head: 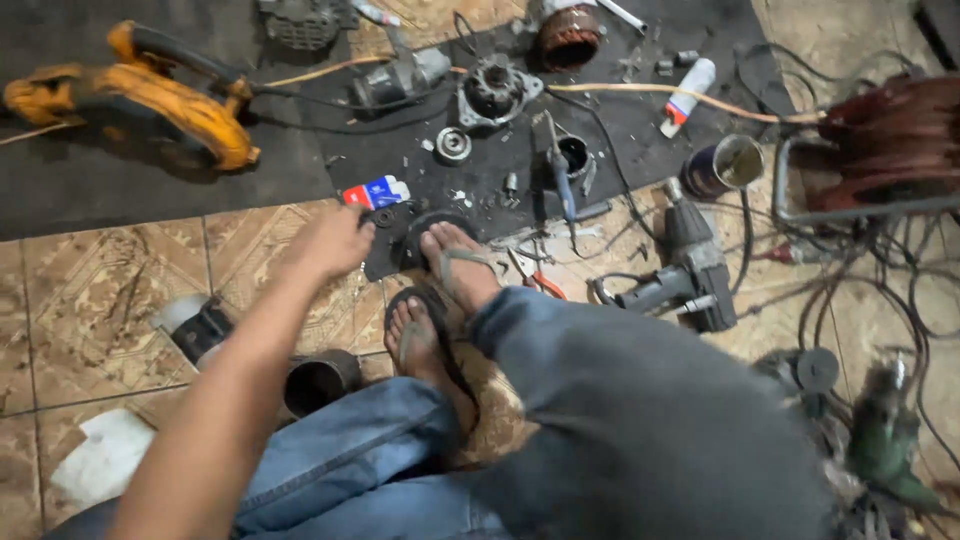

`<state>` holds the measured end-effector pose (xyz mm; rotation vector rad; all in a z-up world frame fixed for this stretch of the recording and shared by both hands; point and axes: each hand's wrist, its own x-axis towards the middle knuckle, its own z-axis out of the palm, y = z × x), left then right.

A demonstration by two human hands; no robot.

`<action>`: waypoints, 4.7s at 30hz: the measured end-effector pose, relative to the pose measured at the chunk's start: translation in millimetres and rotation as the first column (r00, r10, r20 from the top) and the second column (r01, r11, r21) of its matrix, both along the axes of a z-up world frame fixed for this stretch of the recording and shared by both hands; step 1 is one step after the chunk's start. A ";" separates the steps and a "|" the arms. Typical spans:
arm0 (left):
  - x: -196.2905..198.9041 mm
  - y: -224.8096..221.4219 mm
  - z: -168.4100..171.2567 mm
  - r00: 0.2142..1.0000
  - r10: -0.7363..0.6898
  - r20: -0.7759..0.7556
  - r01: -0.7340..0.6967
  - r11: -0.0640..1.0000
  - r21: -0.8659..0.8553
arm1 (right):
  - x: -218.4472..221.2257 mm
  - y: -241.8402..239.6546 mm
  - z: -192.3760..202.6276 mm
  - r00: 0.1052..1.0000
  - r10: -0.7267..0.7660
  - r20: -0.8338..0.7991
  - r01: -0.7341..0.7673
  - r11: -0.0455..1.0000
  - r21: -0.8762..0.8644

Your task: Disassembling and repairing an electric motor by inspecting components and using a hammer to seat parts.

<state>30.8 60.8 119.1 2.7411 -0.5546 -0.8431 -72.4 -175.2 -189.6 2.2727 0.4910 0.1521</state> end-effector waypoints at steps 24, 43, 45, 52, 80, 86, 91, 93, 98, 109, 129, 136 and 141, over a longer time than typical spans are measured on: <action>-40.4 -86.4 -112.4 0.678 0.515 -0.525 -0.734 0.515 -0.443 | -174.2 -188.3 450.3 0.510 -0.162 -0.845 0.817 -0.218 0.535; -32.4 -81.3 -120.0 0.652 0.475 -0.591 -0.744 0.552 -0.376 | -131.8 -247.2 264.7 0.258 -0.160 -0.953 0.917 -0.270 0.294; -34.2 -86.0 -120.0 0.667 0.509 -0.545 -0.742 0.523 -0.420 | -84.9 -219.1 292.8 0.234 -0.160 -0.959 0.923 -0.273 0.271; -24.5 -89.4 -94.3 0.458 0.582 -0.672 -0.882 0.389 -0.265 | 70.3 -174.7 358.5 0.195 -0.386 -0.901 0.663 0.729 -0.169; -29.9 -105.1 -112.9 0.321 0.432 -0.843 -0.946 0.190 -0.263 | 73.4 -41.3 285.8 0.560 -0.236 -0.794 0.819 0.014 0.574; -37.0 -100.8 -125.0 0.387 0.411 -0.826 -0.922 0.203 -0.331 | 92.8 -50.9 258.2 0.496 -0.155 -0.854 0.865 0.002 0.502; -41.9 -99.3 -124.1 0.445 0.415 -0.794 -0.896 0.202 -0.397 | 94.7 -50.1 252.1 0.465 -0.148 -0.873 0.883 0.006 0.469; -39.7 -99.7 -121.6 0.446 0.422 -0.789 -0.895 0.198 -0.400 | 96.0 -48.0 247.8 0.463 -0.150 -0.874 0.883 -0.010 0.469; -38.2 -102.5 -115.2 0.468 0.479 -0.743 -0.884 0.251 -0.395 | 98.5 -42.8 249.9 0.457 -0.156 -0.876 0.889 0.106 0.445; -21.5 -99.2 -140.7 0.610 0.456 -0.648 -0.789 0.425 -0.444 | 92.3 -52.5 324.0 0.462 -0.128 -0.878 0.887 0.079 0.455; -7.4 -90.2 -100.8 0.256 0.341 -0.905 -0.963 0.168 -0.209 | 140.1 -99.3 342.1 0.473 0.022 -0.881 0.865 0.179 0.469; -11.3 -97.3 -80.9 0.121 0.543 -0.831 -0.992 0.046 -0.114 | 162.1 -81.9 347.4 0.451 -0.017 -0.892 0.770 0.513 0.379; -9.9 -97.6 -77.2 0.193 0.622 -0.759 -0.981 0.148 -0.128 | 176.2 -62.9 349.7 0.406 -0.105 -0.908 0.713 0.657 0.243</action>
